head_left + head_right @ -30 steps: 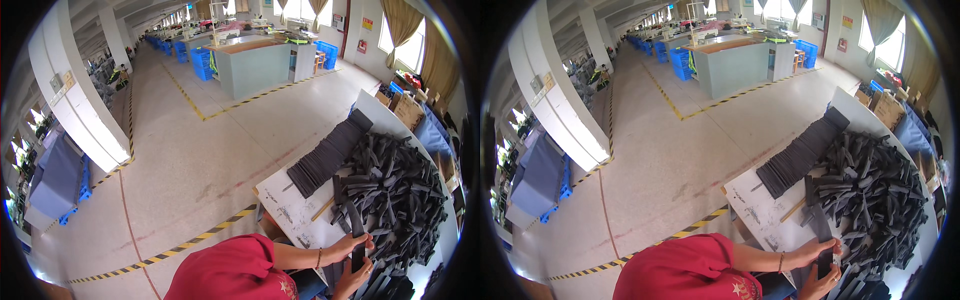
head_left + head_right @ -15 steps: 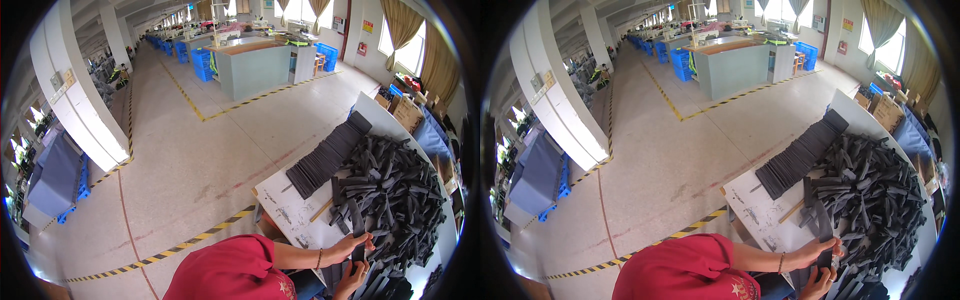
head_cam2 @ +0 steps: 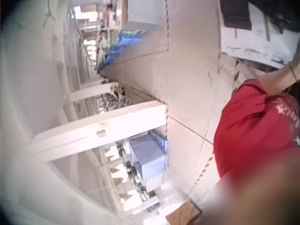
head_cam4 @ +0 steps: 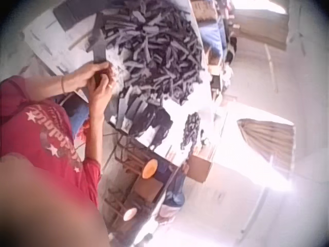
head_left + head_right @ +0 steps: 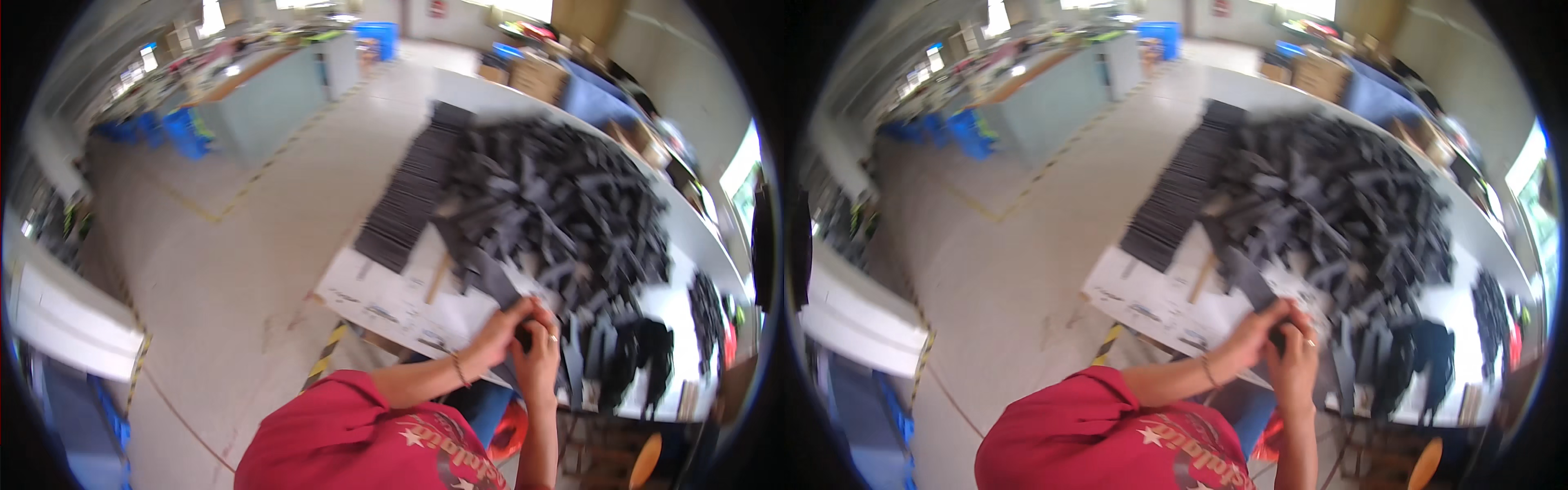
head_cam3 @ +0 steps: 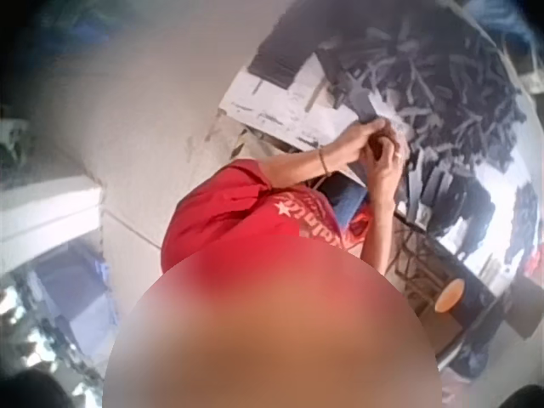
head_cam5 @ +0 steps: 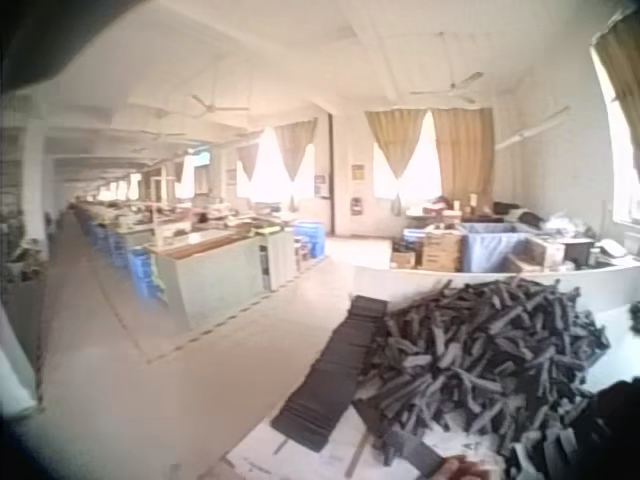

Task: Inspecting and sorting rectangular foam pieces on a workbench in a factory setting.

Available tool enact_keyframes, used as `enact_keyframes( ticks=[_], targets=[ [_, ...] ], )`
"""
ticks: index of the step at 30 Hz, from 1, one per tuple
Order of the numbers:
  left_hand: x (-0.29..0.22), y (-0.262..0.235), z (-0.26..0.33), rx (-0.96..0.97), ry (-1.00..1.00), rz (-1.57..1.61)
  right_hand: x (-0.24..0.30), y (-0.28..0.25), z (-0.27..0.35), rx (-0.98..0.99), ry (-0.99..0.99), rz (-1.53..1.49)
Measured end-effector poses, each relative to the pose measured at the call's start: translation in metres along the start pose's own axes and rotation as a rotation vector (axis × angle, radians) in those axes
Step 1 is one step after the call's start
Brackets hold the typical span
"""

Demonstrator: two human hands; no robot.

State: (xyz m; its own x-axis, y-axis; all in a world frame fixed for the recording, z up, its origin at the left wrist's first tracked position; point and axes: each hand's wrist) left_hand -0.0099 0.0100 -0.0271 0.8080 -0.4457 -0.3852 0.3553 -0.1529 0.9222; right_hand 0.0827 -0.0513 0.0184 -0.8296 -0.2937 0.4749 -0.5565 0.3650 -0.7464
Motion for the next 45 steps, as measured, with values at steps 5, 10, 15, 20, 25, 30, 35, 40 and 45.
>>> enact_keyframes(
  ticks=[5,10,15,20,25,30,35,40,45],
  targets=[
    [-0.019,0.017,-0.003,0.024,0.061,-0.030,-0.008,-0.021,0.003,0.000,-0.117,0.068],
    [-0.024,0.032,-0.010,-0.093,0.114,0.030,-0.023,-0.033,0.013,-0.060,-0.187,0.070],
    [-0.022,0.036,-0.011,-0.047,0.203,-0.044,-0.027,-0.037,0.010,-0.149,-0.254,-0.015],
    [-0.001,0.039,-0.003,0.006,0.073,-0.010,-0.030,-0.030,0.006,-0.181,-0.263,-0.069],
    [0.004,0.039,-0.001,-0.035,0.101,-0.052,-0.031,-0.027,0.003,-0.193,-0.268,-0.090],
    [0.015,0.033,0.000,-0.025,0.117,-0.014,-0.032,-0.022,0.002,-0.166,-0.243,-0.114],
    [0.016,0.034,0.001,-0.037,0.123,0.010,-0.032,-0.020,0.003,-0.167,-0.211,-0.127],
    [0.014,0.033,0.001,-0.026,0.121,0.018,-0.033,-0.019,0.004,-0.154,-0.172,-0.150],
    [0.014,0.029,-0.001,-0.024,0.112,-0.012,-0.036,-0.017,0.006,-0.139,-0.141,-0.157]
  ],
)
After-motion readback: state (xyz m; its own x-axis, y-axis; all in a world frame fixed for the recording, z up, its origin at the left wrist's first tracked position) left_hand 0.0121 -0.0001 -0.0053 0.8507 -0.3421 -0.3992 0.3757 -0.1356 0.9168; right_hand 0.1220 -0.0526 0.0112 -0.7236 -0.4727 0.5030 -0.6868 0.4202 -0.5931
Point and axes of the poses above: each hand's wrist, its own z-axis away from the middle knuckle, its own y-axis out of the palm, x = y × z
